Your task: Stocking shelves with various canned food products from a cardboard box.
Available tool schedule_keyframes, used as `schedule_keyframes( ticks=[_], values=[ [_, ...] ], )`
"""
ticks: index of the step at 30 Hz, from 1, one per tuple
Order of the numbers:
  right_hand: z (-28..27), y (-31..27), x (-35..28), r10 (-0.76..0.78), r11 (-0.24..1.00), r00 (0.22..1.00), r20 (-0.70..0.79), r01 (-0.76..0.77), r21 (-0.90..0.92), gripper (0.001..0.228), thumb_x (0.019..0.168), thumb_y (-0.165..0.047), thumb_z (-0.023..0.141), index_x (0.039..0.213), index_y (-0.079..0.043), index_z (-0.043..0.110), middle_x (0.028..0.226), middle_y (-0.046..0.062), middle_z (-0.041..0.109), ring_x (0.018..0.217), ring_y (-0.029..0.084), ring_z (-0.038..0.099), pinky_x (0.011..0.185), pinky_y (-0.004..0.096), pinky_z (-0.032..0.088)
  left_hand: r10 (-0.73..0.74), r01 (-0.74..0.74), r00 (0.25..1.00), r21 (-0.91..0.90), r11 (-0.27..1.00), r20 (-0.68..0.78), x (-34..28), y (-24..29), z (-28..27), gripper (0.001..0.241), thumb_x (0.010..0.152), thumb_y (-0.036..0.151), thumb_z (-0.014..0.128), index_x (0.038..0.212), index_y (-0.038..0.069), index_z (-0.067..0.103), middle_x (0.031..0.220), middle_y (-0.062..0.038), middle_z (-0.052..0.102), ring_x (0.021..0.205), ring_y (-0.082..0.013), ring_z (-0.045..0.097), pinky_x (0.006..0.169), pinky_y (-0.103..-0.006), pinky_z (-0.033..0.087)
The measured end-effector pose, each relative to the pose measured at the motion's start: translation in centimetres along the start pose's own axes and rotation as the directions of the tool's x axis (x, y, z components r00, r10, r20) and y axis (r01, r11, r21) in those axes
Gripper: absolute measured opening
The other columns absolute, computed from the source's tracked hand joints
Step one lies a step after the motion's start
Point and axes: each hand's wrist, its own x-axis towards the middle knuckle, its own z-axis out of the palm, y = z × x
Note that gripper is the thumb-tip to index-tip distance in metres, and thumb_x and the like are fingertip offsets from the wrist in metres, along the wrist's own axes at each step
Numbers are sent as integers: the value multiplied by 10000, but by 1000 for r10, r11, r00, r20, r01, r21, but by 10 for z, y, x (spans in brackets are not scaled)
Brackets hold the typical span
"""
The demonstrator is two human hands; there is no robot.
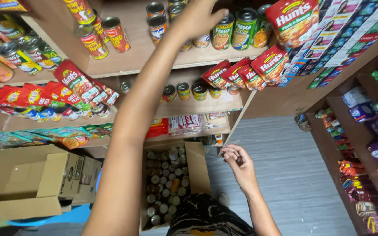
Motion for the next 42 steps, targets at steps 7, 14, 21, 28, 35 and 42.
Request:
schedule_keyframes(
  ticks=[7,14,21,28,35,42],
  values=[
    [18,18,5,36,987,995,91,-21,-159,335,985,3,674,1319,-32,664,1228,70,696,1039,99,602,898,239,499,-144,117,984,-229,966,-106,-206,136,-21,454,1029,161,716,1451,93,563,1508,-147,557,1413,-326,554,1192,-409,452],
    [45,27,-5,31,937,936,350,95,-337,377,975,-33,661,1349,-50,620,1457,61,614,1339,184,566,1070,315,457,-540,500,841,-336,798,-33,-395,147,61,417,986,143,695,1390,79,608,1432,-153,614,1334,-345,592,1122,-429,485],
    [59,77,-19,287,906,892,349,-134,-402,382,985,-78,681,1364,-57,630,1329,70,686,1142,156,641,977,301,514,-839,753,538,-405,519,-74,-568,137,132,343,960,123,713,1296,75,668,1082,-150,724,983,-284,728,849,-382,583],
    [77,88,-35,307,916,874,377,-163,-368,324,1017,-31,671,1339,-24,631,1247,61,703,1136,113,647,996,280,523,-983,844,152,-532,74,105,-699,137,183,254,965,83,626,1212,39,665,933,-150,710,817,-277,664,687,-390,560],
    [86,102,-59,465,836,856,225,-341,-431,311,992,39,694,1293,-31,660,1053,61,712,721,92,515,661,252,472,-995,982,93,-170,87,32,-788,129,240,214,918,87,659,1126,34,657,940,-192,732,893,-365,704,781,-476,553],
    [96,95,-73,328,903,891,313,-198,-382,336,918,78,665,1236,-24,622,1367,11,607,1179,102,646,1025,271,557,-988,994,108,19,111,115,-823,120,294,643,844,144,733,1438,100,489,1510,-270,393,1310,-493,516,1035,-513,504]
  ],
)
